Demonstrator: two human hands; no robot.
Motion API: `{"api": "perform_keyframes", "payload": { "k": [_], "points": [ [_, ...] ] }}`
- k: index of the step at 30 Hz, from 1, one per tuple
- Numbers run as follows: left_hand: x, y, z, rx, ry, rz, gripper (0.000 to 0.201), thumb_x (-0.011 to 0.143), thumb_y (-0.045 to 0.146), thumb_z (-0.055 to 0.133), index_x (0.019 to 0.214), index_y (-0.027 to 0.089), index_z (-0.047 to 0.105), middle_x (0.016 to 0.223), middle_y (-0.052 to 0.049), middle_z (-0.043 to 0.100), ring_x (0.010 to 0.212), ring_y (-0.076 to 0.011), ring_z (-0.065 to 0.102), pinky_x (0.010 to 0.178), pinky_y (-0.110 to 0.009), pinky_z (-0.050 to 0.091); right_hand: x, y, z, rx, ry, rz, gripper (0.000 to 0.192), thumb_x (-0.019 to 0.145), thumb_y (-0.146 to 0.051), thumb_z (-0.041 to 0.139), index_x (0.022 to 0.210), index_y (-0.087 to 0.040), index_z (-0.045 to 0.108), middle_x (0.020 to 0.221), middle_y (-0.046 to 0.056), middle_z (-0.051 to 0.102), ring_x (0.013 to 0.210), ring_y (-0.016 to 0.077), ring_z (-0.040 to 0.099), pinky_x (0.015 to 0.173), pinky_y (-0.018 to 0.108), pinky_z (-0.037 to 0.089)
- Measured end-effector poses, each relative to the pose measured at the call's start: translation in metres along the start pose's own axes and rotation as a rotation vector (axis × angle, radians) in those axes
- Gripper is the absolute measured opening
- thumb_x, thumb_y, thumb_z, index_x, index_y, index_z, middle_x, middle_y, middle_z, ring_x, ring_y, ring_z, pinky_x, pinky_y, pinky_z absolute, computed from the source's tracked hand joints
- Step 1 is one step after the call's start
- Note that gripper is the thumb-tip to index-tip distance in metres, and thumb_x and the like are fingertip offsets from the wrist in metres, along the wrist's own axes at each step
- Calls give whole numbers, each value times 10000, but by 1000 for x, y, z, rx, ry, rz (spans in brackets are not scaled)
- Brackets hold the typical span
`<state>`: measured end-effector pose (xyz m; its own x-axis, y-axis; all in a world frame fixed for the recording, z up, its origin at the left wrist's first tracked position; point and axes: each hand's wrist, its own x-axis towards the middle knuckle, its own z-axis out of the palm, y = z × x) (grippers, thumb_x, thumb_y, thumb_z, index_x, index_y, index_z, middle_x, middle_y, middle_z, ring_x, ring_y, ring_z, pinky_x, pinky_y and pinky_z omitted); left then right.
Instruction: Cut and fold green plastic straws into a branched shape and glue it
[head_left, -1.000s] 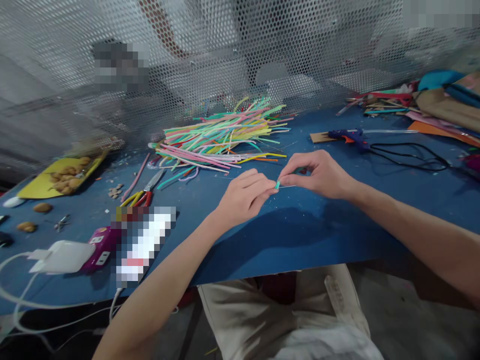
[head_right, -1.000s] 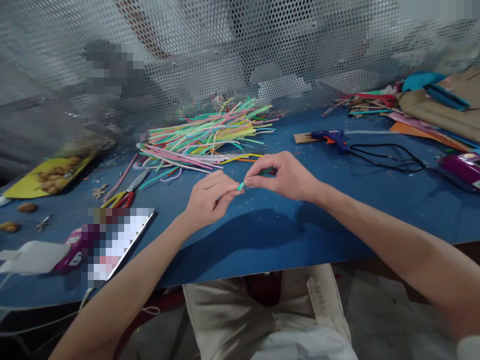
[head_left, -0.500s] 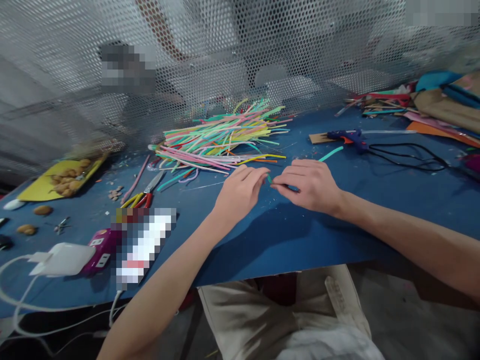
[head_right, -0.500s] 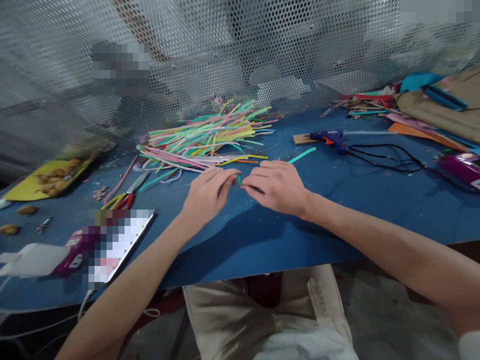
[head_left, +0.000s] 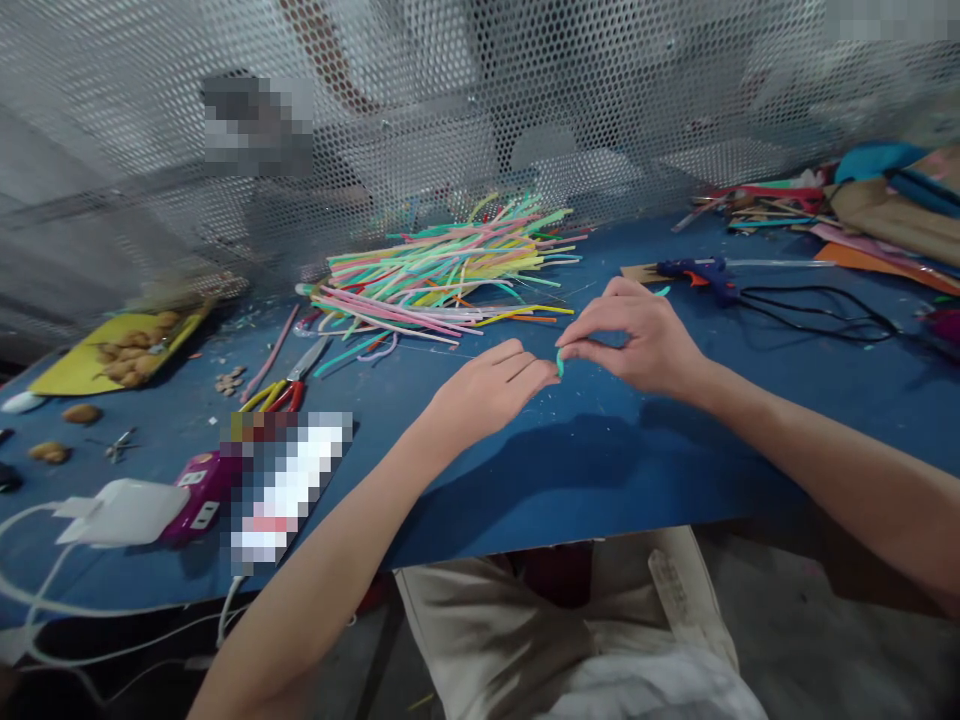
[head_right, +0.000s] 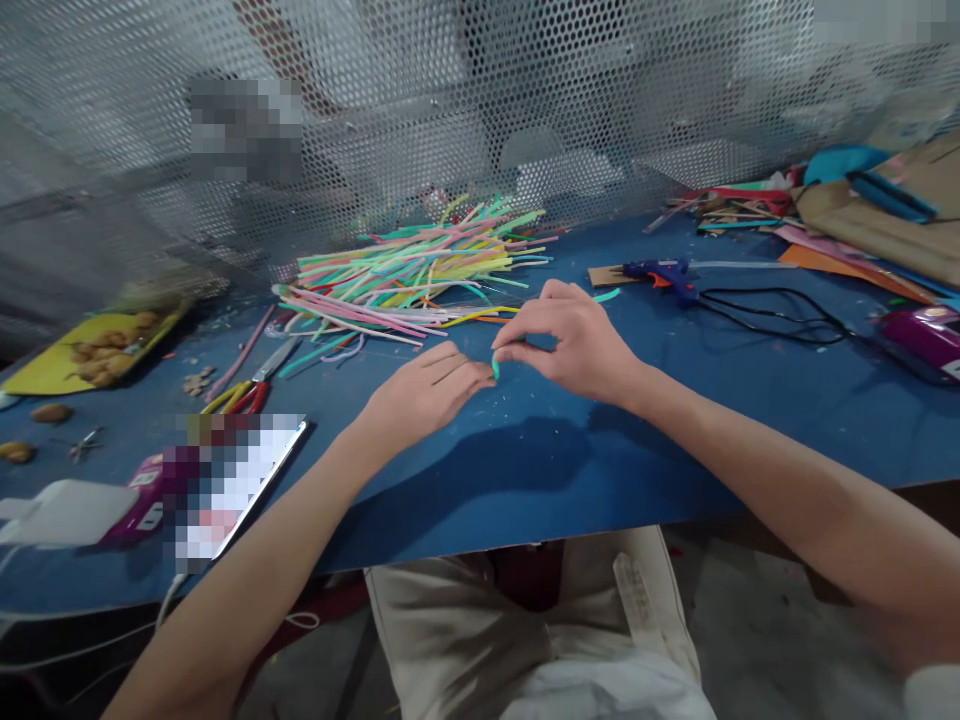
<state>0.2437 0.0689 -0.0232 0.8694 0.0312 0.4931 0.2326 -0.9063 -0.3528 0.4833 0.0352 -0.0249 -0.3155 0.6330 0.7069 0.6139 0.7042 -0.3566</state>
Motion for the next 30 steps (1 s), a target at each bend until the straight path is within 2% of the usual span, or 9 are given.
{"api": "perform_keyframes", "payload": {
  "k": [3,6,10,14,19,21,25,30],
  "points": [
    [-1,1,-3,-42,76,-2,81,1024,198,549,969,169,600,859,-31,706,752,-151,580,749,-300,491,2,-2,2,174,-29,134,159,883,-417,755,845,-271,801,838,5,784,758,176,608,773,354,416],
    [0,2,-8,-61,179,-49,31,992,187,606,1016,168,604,861,-31,718,747,-148,585,732,-294,491,1,-8,4,226,-34,221,150,873,-398,765,813,-266,802,798,4,774,730,168,605,767,347,416],
    [1,4,-9,-39,296,-137,142,986,149,598,1125,153,625,916,-60,745,800,-151,636,756,-296,498,-1,-15,7,193,-9,153,142,873,-349,768,779,-245,781,775,-1,772,692,150,593,770,344,436],
    [0,2,-4,-64,254,-210,182,1013,156,541,1169,178,634,962,-62,758,843,-159,660,798,-307,512,-4,-17,14,170,12,84,168,884,-369,752,777,-241,776,785,3,782,677,148,598,749,343,462],
    [-2,-3,3,-143,166,-353,252,1059,199,422,1183,173,640,984,-82,748,922,-186,670,884,-350,524,-11,-17,24,164,53,238,171,870,-403,761,812,-250,811,729,1,774,631,149,612,618,306,439],
    [-2,-1,4,-190,153,-407,287,1071,209,383,1229,168,619,1009,-86,743,959,-184,673,910,-349,526,-12,-15,27,112,68,205,168,890,-390,741,839,-248,814,747,4,779,648,154,619,628,306,443],
    [0,2,5,-232,166,-475,326,1079,228,379,1351,163,546,1020,-77,742,979,-170,678,941,-331,524,-14,-12,28,-39,64,23,192,944,-366,684,875,-229,798,829,13,793,681,152,610,708,322,448],
    [0,-1,10,-143,135,-388,243,1062,181,406,1186,169,615,1029,-72,738,917,-169,654,894,-322,520,-13,-14,21,-338,7,-146,182,986,-352,624,937,-260,773,877,-10,787,767,171,577,712,371,359]
  ]
}}
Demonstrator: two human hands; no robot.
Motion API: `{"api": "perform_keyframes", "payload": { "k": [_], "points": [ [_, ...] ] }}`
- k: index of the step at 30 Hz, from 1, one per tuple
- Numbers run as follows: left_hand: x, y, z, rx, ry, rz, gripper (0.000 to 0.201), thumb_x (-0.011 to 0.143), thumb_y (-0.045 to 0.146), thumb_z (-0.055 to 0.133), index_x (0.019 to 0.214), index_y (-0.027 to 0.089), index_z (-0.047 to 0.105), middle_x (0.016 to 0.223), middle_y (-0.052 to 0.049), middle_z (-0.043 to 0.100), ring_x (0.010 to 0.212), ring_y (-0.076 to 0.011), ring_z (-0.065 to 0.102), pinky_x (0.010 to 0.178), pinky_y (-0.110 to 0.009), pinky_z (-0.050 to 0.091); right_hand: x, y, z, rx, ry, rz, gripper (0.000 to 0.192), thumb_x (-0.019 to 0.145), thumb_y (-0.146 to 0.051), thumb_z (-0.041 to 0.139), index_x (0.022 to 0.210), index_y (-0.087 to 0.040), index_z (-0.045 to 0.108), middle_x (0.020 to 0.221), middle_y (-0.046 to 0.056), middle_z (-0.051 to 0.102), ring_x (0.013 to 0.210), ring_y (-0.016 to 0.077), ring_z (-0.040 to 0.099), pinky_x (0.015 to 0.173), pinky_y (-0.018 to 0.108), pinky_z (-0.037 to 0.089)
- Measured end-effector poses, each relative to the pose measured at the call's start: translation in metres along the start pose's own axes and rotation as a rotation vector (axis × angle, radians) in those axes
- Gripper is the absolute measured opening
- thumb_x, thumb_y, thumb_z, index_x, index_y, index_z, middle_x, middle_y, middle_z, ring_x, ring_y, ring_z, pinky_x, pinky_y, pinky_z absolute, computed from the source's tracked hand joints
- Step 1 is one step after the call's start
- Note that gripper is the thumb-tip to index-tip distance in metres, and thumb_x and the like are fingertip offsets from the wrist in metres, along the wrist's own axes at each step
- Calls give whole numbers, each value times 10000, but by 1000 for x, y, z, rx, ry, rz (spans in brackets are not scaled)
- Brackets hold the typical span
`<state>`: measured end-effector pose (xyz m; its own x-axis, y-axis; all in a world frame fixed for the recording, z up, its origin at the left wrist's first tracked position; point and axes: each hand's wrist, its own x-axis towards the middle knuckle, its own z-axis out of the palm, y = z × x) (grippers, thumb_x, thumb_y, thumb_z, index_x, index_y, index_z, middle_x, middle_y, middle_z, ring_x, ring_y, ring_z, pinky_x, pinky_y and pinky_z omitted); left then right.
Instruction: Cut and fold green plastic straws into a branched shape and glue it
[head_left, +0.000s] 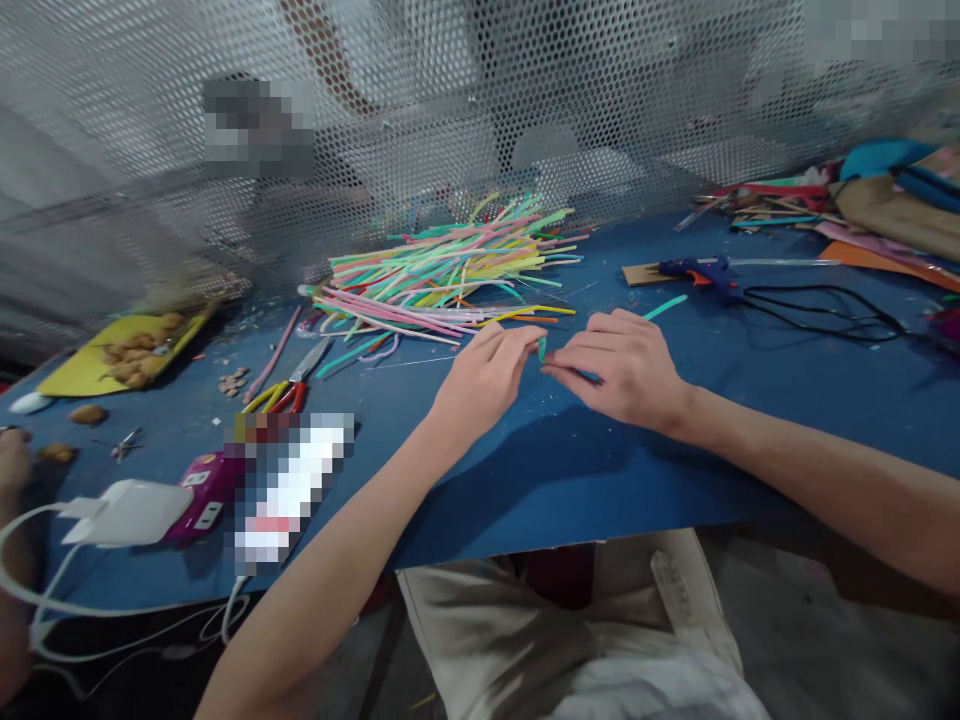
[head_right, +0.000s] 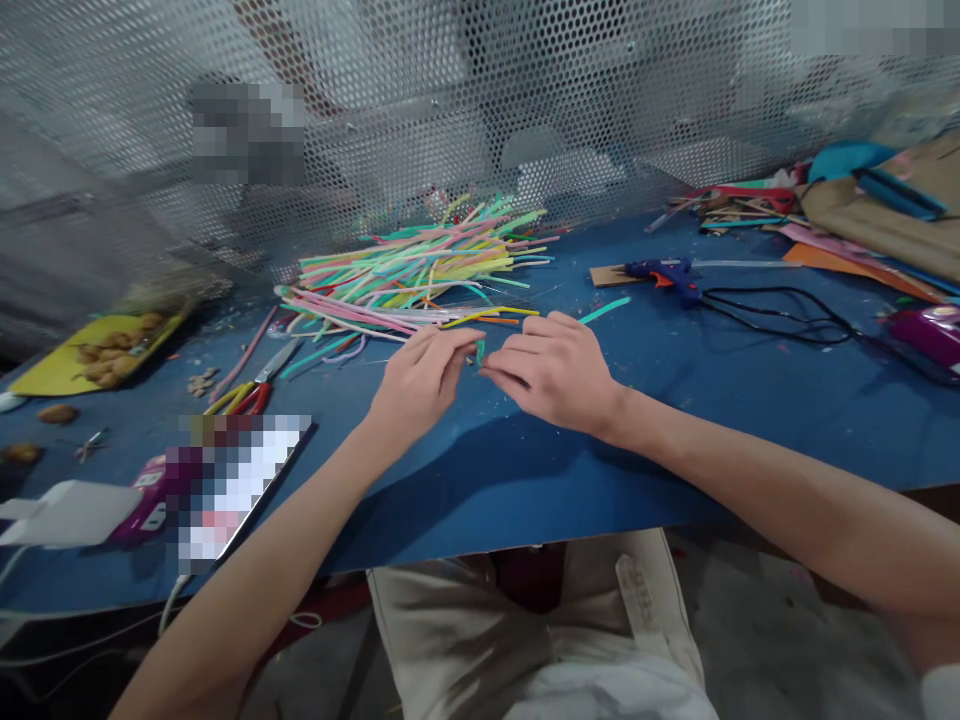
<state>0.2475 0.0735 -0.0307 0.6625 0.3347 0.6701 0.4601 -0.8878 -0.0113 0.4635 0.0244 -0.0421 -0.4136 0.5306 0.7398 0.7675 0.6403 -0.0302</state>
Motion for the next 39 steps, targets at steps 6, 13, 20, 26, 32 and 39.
{"api": "perform_keyframes", "payload": {
  "k": [6,13,20,26,32,39],
  "points": [
    [0,-2,-3,51,-82,66,165,1048,187,447,1108,175,600,980,-60,716,873,-174,624,870,-321,502,4,9,-21,-187,43,-152,170,993,-295,606,1055,-380,739,930,-68,772,857,200,547,752,402,325],
    [4,2,-13,12,-115,189,153,1039,198,474,1061,192,625,938,-46,715,805,-165,611,805,-312,485,4,20,-24,13,99,54,148,960,-425,658,1027,-390,785,972,-51,793,876,224,558,865,443,354],
    [-1,6,-13,-157,-17,252,107,1007,159,542,1076,194,616,916,-36,739,798,-138,616,754,-273,508,12,21,-17,440,-43,185,205,935,-445,694,880,-285,809,857,3,787,795,184,605,832,386,425],
    [-3,9,-10,-186,113,24,133,1026,201,514,1050,195,644,843,-24,746,770,-136,645,762,-286,522,6,12,0,621,-69,228,221,924,-449,704,879,-262,812,811,13,790,732,158,598,745,319,458],
    [2,1,-6,-76,16,-72,217,1058,245,450,1137,177,640,964,-67,749,901,-174,657,854,-324,517,0,1,8,482,-60,297,278,944,-433,669,794,-237,795,691,-21,755,579,116,575,624,279,418],
    [-1,-11,0,-3,-91,-18,212,1050,242,460,1184,169,607,1052,-91,745,977,-200,669,917,-358,520,0,9,-6,39,-44,3,238,996,-390,593,941,-280,797,847,-15,792,719,161,598,692,343,384]
  ]
}}
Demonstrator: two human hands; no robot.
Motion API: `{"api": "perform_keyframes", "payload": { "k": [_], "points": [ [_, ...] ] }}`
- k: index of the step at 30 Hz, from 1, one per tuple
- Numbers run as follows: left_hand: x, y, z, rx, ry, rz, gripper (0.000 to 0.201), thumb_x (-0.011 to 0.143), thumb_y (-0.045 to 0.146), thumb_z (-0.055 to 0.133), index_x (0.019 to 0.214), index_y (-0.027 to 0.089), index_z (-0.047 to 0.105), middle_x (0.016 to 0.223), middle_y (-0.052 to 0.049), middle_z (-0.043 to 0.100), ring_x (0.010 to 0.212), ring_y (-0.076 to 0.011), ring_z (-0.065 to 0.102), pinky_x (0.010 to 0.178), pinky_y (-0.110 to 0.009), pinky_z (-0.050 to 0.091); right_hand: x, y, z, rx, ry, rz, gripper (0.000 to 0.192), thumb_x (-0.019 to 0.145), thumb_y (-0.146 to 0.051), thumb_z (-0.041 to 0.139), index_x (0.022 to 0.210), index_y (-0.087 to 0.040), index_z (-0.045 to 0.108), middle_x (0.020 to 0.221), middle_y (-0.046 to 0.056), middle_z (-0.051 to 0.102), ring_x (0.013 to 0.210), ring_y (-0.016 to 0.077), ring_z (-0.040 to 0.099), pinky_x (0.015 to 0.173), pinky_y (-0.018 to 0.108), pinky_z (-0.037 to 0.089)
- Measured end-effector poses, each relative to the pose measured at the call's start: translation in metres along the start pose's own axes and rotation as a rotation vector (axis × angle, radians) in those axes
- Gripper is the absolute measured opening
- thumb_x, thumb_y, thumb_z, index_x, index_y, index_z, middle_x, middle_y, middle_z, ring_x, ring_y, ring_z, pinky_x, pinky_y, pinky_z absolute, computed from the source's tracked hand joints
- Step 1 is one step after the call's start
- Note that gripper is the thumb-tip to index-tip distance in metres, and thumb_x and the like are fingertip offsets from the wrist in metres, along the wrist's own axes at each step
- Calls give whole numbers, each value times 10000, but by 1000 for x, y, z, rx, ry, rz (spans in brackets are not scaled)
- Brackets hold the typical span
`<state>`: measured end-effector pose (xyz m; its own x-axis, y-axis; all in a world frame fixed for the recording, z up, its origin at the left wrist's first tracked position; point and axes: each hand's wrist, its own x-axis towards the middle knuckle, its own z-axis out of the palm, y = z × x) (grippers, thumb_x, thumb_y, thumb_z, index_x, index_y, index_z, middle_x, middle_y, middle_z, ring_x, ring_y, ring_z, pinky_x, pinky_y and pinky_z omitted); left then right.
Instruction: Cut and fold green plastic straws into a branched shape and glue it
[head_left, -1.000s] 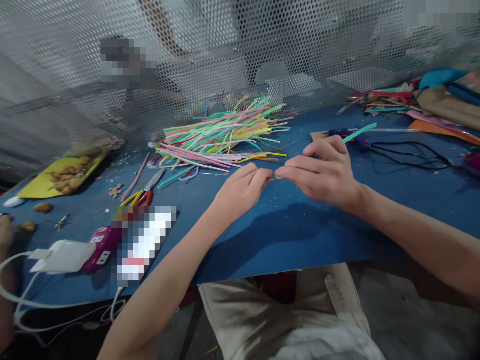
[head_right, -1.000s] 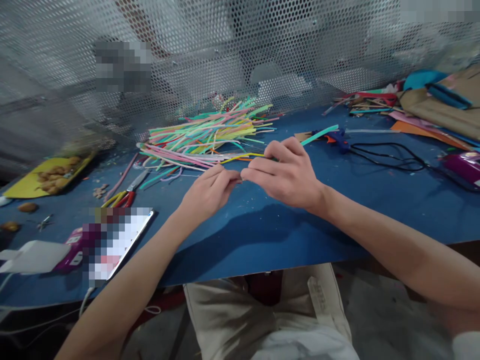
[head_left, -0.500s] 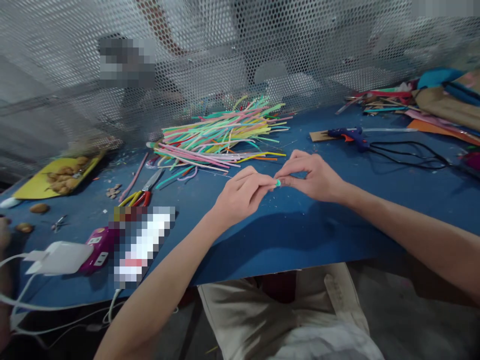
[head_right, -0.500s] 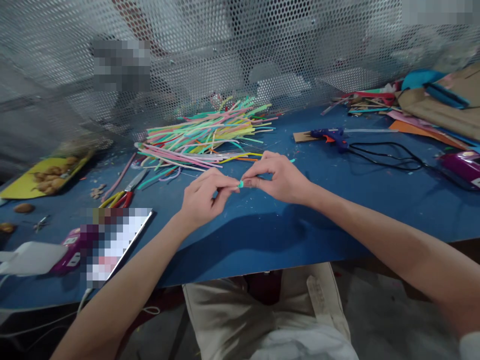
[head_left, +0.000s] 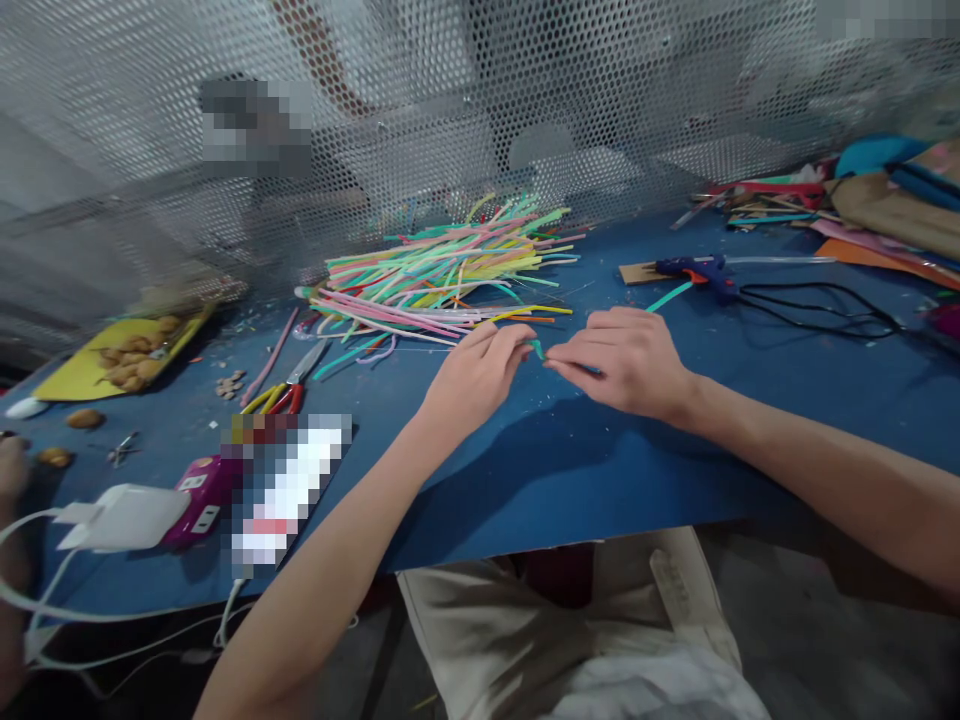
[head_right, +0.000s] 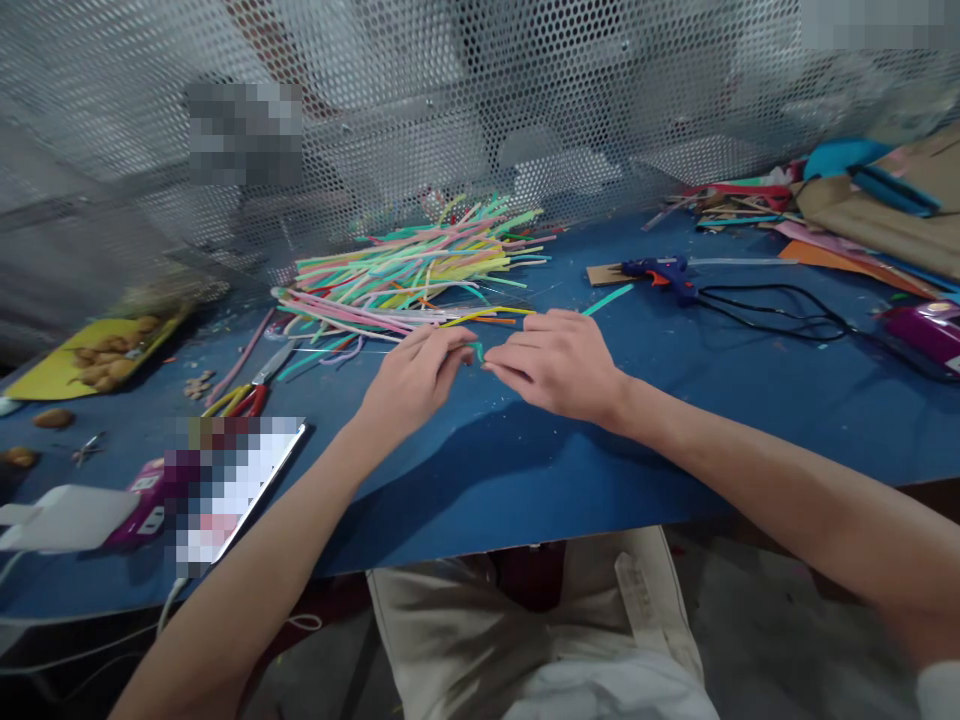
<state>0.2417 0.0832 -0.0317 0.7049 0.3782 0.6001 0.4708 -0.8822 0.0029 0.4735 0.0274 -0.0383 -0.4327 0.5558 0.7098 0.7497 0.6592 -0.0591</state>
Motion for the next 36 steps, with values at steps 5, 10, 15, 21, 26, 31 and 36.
{"api": "perform_keyframes", "payload": {
  "k": [5,10,15,21,26,31,36],
  "points": [
    [1,2,-8,-14,-44,91,185,1043,223,468,1152,161,603,995,-90,731,866,-181,651,816,-320,515,3,8,-16,-116,75,-90,168,959,-425,665,1082,-370,767,956,-49,797,831,195,563,767,401,347],
    [4,11,-12,-17,-40,248,132,1022,158,499,1086,167,614,938,-57,732,778,-164,597,756,-299,484,6,12,-14,64,91,48,135,939,-423,697,1002,-343,786,953,-39,799,845,204,579,815,409,376],
    [3,19,-12,-153,105,193,113,990,122,571,1086,172,601,927,-23,752,758,-133,584,761,-259,496,10,10,-8,387,91,266,186,916,-437,720,861,-281,806,827,-6,781,752,176,593,747,346,438],
    [1,24,-12,-157,243,-35,129,1000,138,552,1092,184,630,850,-2,753,846,-133,667,809,-258,507,9,2,0,484,102,345,139,887,-388,752,849,-267,808,791,-1,764,711,157,582,674,309,448],
    [1,22,-6,-117,273,-94,116,1000,159,560,1077,170,646,890,-19,757,854,-136,682,816,-262,512,5,-3,8,420,119,294,113,893,-368,750,857,-272,797,811,-15,778,727,161,576,725,331,441],
    [3,14,-1,-14,202,-66,125,1017,197,541,1087,164,639,970,-50,758,881,-161,667,817,-283,510,1,-7,10,139,97,147,168,950,-370,684,870,-250,771,840,-19,791,755,175,562,752,375,369],
    [4,8,-4,112,48,36,187,1044,215,468,1070,158,644,907,-69,735,828,-188,632,794,-316,497,1,-3,-1,-155,89,0,139,990,-342,618,985,-288,745,968,-28,788,903,212,567,818,407,327]
  ]
}}
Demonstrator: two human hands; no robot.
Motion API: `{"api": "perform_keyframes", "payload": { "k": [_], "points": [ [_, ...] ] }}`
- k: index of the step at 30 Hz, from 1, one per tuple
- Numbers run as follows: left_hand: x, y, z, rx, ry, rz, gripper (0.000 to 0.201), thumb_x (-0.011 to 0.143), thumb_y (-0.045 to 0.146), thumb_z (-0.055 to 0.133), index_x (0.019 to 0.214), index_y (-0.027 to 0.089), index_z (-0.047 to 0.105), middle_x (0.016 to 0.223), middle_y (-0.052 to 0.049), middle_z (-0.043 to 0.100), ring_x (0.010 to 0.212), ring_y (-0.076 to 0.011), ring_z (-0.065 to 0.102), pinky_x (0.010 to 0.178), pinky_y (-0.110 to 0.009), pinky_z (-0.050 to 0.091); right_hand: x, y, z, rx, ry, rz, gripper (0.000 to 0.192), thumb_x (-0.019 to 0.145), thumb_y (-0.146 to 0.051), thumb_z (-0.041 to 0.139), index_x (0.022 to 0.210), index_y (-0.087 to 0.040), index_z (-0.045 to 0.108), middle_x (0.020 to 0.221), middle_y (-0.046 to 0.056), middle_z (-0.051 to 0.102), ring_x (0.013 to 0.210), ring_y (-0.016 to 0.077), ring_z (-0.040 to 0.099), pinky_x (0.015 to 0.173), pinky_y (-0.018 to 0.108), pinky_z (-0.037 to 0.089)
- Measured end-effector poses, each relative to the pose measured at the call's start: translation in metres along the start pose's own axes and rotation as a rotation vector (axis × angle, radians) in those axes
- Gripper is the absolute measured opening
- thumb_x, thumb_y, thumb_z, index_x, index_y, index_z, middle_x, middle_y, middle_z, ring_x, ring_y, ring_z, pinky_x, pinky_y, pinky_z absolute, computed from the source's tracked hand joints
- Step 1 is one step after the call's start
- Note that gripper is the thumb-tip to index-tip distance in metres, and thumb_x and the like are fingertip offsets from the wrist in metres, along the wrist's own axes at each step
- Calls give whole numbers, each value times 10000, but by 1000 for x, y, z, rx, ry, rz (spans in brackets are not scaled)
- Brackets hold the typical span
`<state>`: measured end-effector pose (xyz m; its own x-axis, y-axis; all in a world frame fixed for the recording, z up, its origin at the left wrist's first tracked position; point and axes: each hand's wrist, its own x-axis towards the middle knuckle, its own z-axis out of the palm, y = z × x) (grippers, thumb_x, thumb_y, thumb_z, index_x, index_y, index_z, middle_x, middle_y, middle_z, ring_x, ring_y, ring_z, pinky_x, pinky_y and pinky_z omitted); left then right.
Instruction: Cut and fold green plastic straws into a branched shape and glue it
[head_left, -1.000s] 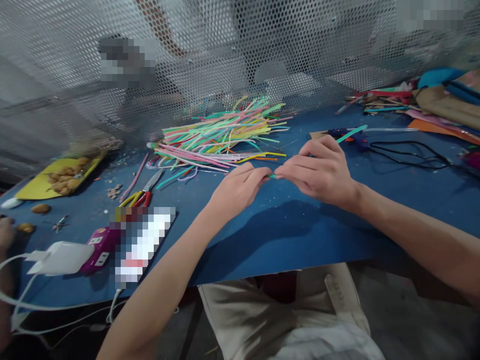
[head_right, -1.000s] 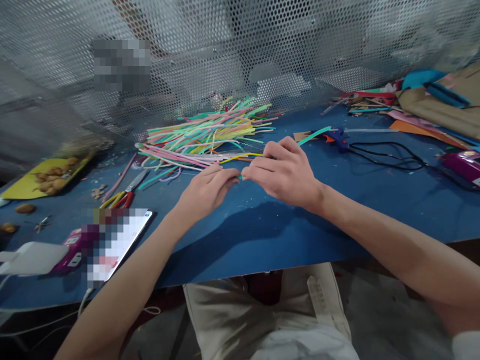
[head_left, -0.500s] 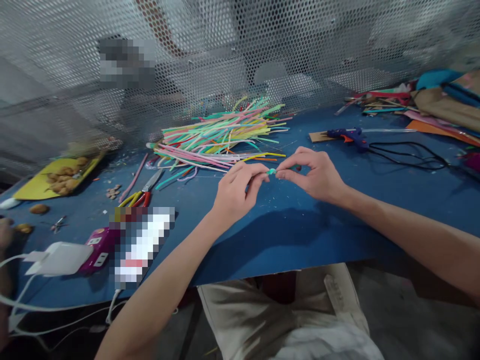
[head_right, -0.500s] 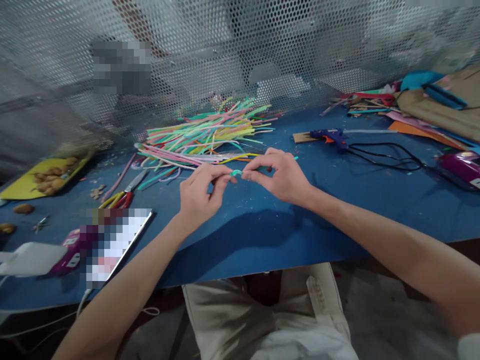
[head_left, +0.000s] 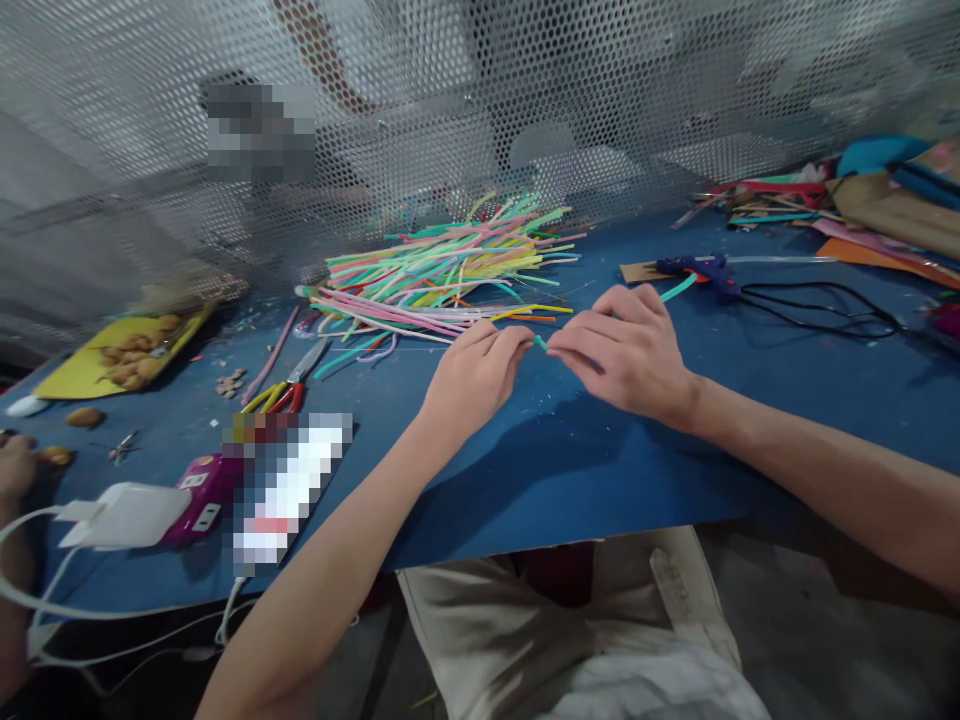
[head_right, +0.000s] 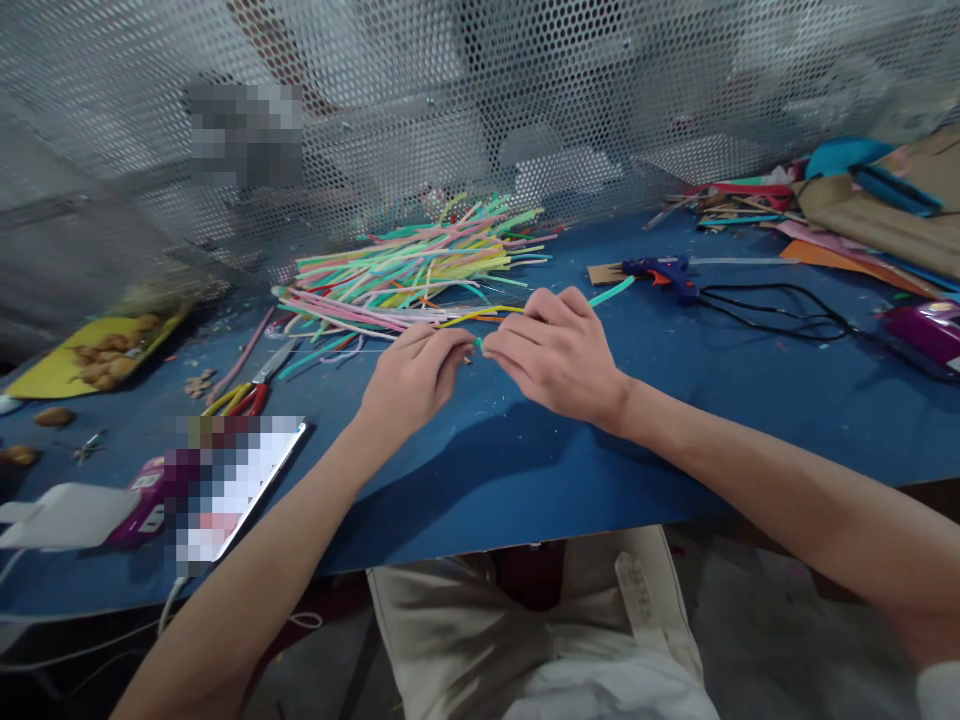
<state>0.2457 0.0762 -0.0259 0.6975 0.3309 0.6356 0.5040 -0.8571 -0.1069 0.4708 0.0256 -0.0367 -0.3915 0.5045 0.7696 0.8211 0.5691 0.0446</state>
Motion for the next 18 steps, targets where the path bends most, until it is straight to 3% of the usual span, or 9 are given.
{"api": "perform_keyframes", "payload": {
  "k": [6,12,14,18],
  "points": [
    [0,1,-8,10,-30,104,202,1032,186,465,1084,155,657,889,-71,735,801,-187,624,775,-319,496,3,3,-9,-140,61,-25,139,1003,-317,587,1013,-330,725,1054,-61,765,959,221,537,878,415,313],
    [-2,0,-8,-126,68,235,140,999,180,559,1071,191,678,871,-43,748,747,-153,628,726,-298,500,8,4,-8,87,64,139,174,988,-386,614,930,-298,753,983,-11,767,932,237,541,867,433,325],
    [-2,2,-8,-200,122,209,119,984,173,592,1063,195,678,869,-31,757,742,-141,626,726,-285,507,8,6,-6,196,50,184,183,975,-411,637,920,-295,767,952,-5,768,906,230,541,863,429,339],
    [-4,11,-7,-317,215,32,117,977,161,605,1065,199,673,832,-4,765,743,-125,636,723,-259,510,5,9,3,389,-4,198,160,955,-407,674,939,-293,785,917,-8,773,857,207,555,838,406,363]
  ]
}}
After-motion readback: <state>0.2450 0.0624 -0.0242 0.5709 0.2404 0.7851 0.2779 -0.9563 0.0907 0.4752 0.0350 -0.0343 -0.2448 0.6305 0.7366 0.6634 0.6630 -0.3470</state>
